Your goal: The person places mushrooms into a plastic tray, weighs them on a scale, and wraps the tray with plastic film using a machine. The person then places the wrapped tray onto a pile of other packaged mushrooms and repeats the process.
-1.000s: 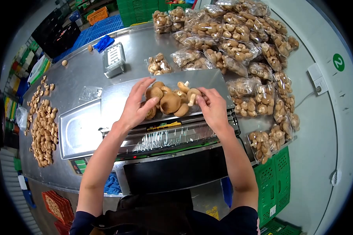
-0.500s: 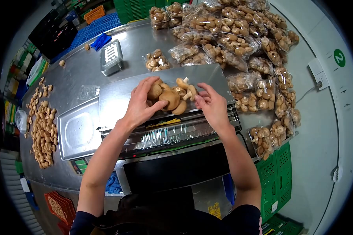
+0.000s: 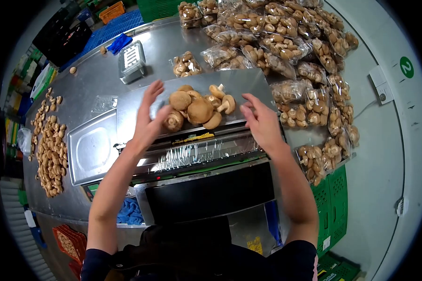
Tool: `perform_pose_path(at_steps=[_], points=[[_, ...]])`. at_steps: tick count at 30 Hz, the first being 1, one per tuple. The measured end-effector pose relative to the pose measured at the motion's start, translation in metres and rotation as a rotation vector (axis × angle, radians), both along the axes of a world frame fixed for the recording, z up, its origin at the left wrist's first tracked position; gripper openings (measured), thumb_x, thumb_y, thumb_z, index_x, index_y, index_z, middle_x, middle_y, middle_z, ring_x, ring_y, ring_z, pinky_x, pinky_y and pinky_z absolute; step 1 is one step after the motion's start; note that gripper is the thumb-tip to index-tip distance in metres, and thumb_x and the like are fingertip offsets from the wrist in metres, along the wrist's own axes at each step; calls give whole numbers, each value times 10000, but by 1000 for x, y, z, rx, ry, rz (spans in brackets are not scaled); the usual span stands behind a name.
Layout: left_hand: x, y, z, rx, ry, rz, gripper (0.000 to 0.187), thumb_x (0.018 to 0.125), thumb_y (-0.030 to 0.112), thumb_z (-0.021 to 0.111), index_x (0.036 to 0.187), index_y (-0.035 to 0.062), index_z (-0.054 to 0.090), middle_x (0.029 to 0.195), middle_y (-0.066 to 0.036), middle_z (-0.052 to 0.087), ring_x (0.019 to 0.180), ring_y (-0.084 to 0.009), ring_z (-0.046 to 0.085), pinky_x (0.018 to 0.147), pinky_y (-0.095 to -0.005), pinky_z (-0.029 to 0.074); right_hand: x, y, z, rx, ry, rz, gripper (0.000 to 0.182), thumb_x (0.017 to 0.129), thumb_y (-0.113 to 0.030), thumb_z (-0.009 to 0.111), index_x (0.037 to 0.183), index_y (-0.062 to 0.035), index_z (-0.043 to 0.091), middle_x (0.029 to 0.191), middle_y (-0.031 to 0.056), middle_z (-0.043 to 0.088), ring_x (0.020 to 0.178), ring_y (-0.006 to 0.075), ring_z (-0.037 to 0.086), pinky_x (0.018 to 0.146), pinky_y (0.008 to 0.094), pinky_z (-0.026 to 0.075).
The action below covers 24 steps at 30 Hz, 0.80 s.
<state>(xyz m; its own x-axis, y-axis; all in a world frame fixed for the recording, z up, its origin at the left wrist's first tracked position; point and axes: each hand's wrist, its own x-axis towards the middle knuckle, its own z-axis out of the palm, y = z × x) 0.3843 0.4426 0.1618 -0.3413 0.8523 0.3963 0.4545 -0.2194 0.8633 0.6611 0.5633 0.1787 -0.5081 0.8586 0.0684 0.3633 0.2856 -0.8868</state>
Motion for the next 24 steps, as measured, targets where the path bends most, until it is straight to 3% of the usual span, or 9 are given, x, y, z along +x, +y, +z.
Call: perform_pose_path(at_steps=[5,10,12,14,17,19,21,23,24], points=[[-47,-102,13,-237,851,-93,454,707,24,744,1142,70,621,1213,-116,598,1160,-316,527,954,-406,465,79,14,7,841,-504,452,442,803,-144,693,1230,-185,585,1324,27,530,812,248,677,648,329,554],[-30,-100,51,-510,1024,-362,461,680,110,749,1126,136,636,1217,-82,587,1117,-305,523,1024,-464,390,73,30,11,821,-676,612,477,798,-158,689,1244,-271,563,1412,-19,470,855,229,678,615,330,552],[-28,-96,36,-288,1062,-387,424,701,134,707,1121,153,646,1257,-66,577,1115,-295,521,1056,-479,344,59,26,7,767,-723,690,451,807,-157,685,1231,-266,577,1419,-24,470,884,222,678,625,328,554],[-27,-95,22,-147,1123,-445,392,705,118,688,1094,154,661,1265,-51,583,1107,-284,526,1044,-472,362,59,23,-8,736,-401,670,312,832,-115,662,1133,-196,654,1329,2,562,901,193,683,623,295,550],[-27,-124,14,-232,767,-372,225,737,46,658,957,73,696,1037,-58,687,957,-269,606,890,-412,473,83,15,-16,473,-128,575,172,867,-76,634,1020,-87,712,1127,73,684,847,179,701,655,283,558],[-34,-164,23,-421,316,-278,144,809,4,622,941,14,679,945,-118,686,866,-251,638,767,-373,519,102,-9,24,-138,-220,345,157,880,-63,632,1014,-38,710,1082,116,696,797,191,701,715,308,564],[-47,-189,41,-547,151,-161,122,904,11,552,957,-18,658,927,-166,671,871,-222,652,704,-358,542,104,-15,52,-139,-30,330,144,917,-41,583,964,24,703,1086,148,686,736,204,692,716,324,567],[-53,-176,83,-260,20,-138,178,974,87,494,1022,-16,632,1000,-185,655,937,-215,653,764,-375,551,98,16,79,455,57,451,209,961,-83,529,1017,63,667,1079,176,679,791,216,693,720,303,569],[-58,-152,101,-7,-204,-163,211,996,140,479,1064,-5,617,1055,-187,647,972,-224,651,833,-392,549,84,24,89,357,241,267,255,977,-135,509,1077,61,638,1074,175,678,830,229,693,760,314,564]])
